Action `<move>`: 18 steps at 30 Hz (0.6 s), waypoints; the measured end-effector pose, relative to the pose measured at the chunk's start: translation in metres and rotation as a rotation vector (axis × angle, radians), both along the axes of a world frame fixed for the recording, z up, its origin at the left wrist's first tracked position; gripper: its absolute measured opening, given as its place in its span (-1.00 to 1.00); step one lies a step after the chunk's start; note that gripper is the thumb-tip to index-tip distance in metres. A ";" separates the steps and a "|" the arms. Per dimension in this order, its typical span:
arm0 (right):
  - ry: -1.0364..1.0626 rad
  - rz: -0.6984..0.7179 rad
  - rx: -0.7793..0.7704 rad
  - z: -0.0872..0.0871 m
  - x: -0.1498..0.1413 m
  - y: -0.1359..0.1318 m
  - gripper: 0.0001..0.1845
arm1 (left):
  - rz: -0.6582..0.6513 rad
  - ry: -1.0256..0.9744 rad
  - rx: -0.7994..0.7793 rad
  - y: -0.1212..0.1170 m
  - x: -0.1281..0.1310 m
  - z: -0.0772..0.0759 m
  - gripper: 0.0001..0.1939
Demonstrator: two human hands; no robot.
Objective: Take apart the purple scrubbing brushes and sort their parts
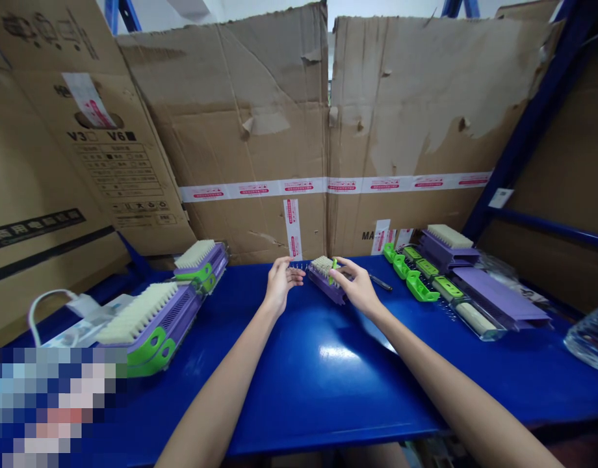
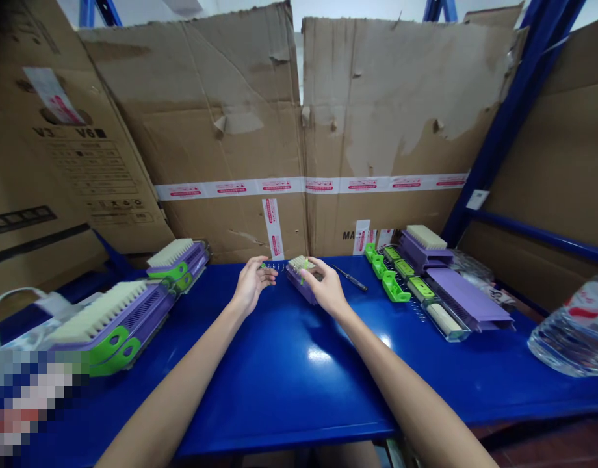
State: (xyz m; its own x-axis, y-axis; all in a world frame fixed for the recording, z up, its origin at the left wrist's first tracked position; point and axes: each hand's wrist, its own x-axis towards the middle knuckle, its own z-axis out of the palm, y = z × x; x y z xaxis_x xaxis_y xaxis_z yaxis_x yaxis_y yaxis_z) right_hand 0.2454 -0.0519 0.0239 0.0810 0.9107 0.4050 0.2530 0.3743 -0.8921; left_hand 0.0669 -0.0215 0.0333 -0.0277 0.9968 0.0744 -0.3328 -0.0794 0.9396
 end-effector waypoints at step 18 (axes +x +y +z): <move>0.196 -0.063 0.013 0.018 -0.005 -0.006 -0.43 | -0.287 -0.003 0.167 -0.011 -0.002 0.006 -0.66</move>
